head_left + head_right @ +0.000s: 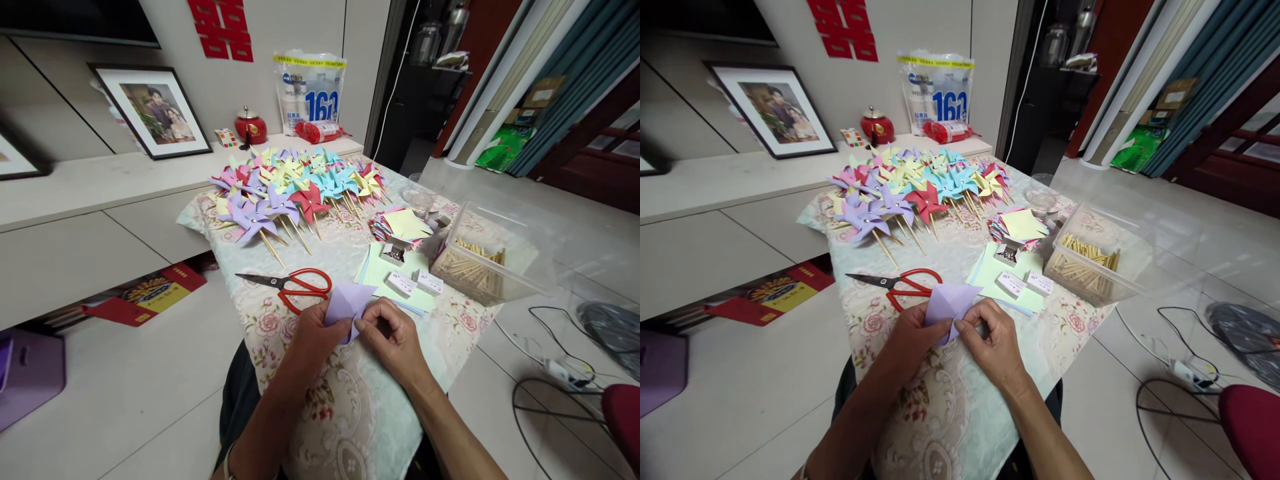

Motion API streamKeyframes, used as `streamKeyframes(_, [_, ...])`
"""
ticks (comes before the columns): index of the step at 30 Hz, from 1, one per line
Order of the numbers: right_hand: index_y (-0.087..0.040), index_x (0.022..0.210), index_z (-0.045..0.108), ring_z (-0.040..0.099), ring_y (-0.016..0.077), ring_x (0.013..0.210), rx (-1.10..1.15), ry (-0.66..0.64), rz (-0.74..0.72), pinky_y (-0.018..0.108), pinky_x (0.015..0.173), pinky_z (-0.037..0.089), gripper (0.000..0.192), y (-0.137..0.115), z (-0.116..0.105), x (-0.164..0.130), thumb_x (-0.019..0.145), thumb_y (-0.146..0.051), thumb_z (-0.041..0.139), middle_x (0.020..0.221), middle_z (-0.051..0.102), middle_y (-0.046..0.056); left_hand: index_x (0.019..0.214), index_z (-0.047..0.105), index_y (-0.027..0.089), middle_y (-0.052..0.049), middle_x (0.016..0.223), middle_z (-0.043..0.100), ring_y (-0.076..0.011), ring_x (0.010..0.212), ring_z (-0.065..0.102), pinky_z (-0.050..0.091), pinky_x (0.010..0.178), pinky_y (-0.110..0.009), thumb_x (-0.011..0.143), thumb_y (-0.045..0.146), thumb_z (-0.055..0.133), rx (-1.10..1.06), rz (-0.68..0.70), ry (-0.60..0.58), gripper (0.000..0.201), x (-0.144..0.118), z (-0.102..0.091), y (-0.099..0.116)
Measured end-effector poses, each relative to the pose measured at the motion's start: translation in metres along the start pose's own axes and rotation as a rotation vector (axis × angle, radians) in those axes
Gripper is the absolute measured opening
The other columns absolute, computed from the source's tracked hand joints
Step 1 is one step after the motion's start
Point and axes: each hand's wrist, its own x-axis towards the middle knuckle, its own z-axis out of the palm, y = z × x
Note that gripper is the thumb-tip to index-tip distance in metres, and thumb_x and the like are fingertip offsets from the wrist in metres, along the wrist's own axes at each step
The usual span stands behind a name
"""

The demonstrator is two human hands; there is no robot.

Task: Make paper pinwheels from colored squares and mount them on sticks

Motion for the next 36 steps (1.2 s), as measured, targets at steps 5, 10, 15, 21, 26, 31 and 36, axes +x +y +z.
streamKeyframes(5, [-0.021,0.072,0.057,0.053,0.0159,0.069,-0.015,-0.006,0.008,0.028,0.063,0.040,0.019,0.0015,0.0004,-0.0004,0.088,-0.026,0.066,0.073,0.056,-0.001,0.080,0.072,0.011,0.001,0.066,0.063,-0.0112,0.059,0.047,0.037,0.058,-0.024,0.066,0.023,0.071,0.018,-0.004,-0.016,0.018,-0.0003,-0.0014,-0.0034])
streamKeyframes(10, [-0.021,0.071,0.057,0.053,0.0157,0.068,-0.029,-0.012,0.015,0.028,0.062,0.040,0.019,0.0010,0.0008,0.0009,0.088,-0.026,0.065,0.071,0.056,-0.001,0.077,0.070,0.013,0.001,0.064,0.062,-0.0119,0.059,0.049,0.038,0.058,-0.024,0.067,0.025,0.072,0.003,0.002,-0.008,0.016,-0.0024,0.0001,-0.0023])
streamKeyframes(15, [-0.021,0.070,0.057,0.053,0.0158,0.068,-0.032,-0.009,0.022,0.028,0.062,0.040,0.019,-0.0008,0.0000,0.0013,0.087,-0.025,0.065,0.071,0.056,-0.001,0.075,0.069,0.013,0.001,0.063,0.063,-0.0115,0.058,0.048,0.038,0.058,-0.024,0.067,0.025,0.071,0.009,0.008,-0.019,0.015,-0.0052,0.0013,0.0024])
streamKeyframes(21, [-0.021,0.069,0.057,0.054,0.0160,0.067,-0.029,-0.008,0.024,0.028,0.061,0.041,0.020,-0.0021,-0.0001,0.0018,0.086,-0.025,0.065,0.070,0.057,0.000,0.072,0.066,0.014,0.003,0.060,0.057,-0.0106,0.056,0.045,0.036,0.056,-0.024,0.068,0.027,0.071,0.003,0.023,0.004,0.014,-0.0075,0.0031,0.0023])
streamKeyframes(26, [-0.021,0.069,0.057,0.053,0.0158,0.066,-0.026,-0.012,0.021,0.028,0.060,0.040,0.019,-0.0025,-0.0002,0.0017,0.086,-0.025,0.065,0.069,0.057,0.000,0.071,0.067,0.014,0.003,0.059,0.055,-0.0107,0.055,0.045,0.035,0.054,-0.024,0.068,0.031,0.074,0.025,0.010,0.050,0.018,-0.0072,0.0060,0.0019])
streamKeyframes(31, [-0.021,0.068,0.058,0.053,0.0155,0.066,-0.003,-0.013,0.018,0.027,0.061,0.040,0.020,-0.0021,-0.0004,0.0007,0.086,-0.025,0.067,0.069,0.057,-0.001,0.072,0.067,0.014,0.002,0.059,0.056,-0.0109,0.054,0.046,0.036,0.054,-0.024,0.069,0.035,0.075,-0.009,-0.014,0.060,0.022,-0.0058,0.0053,-0.0025])
streamKeyframes(36, [-0.021,0.070,0.060,0.054,0.0160,0.067,0.026,-0.019,0.030,0.028,0.062,0.041,0.020,-0.0015,-0.0004,0.0002,0.087,-0.028,0.068,0.070,0.058,0.000,0.070,0.066,0.014,0.003,0.058,0.056,-0.0104,0.053,0.044,0.035,0.054,-0.024,0.067,0.037,0.076,-0.021,-0.018,0.072,0.025,-0.0072,0.0060,0.0004])
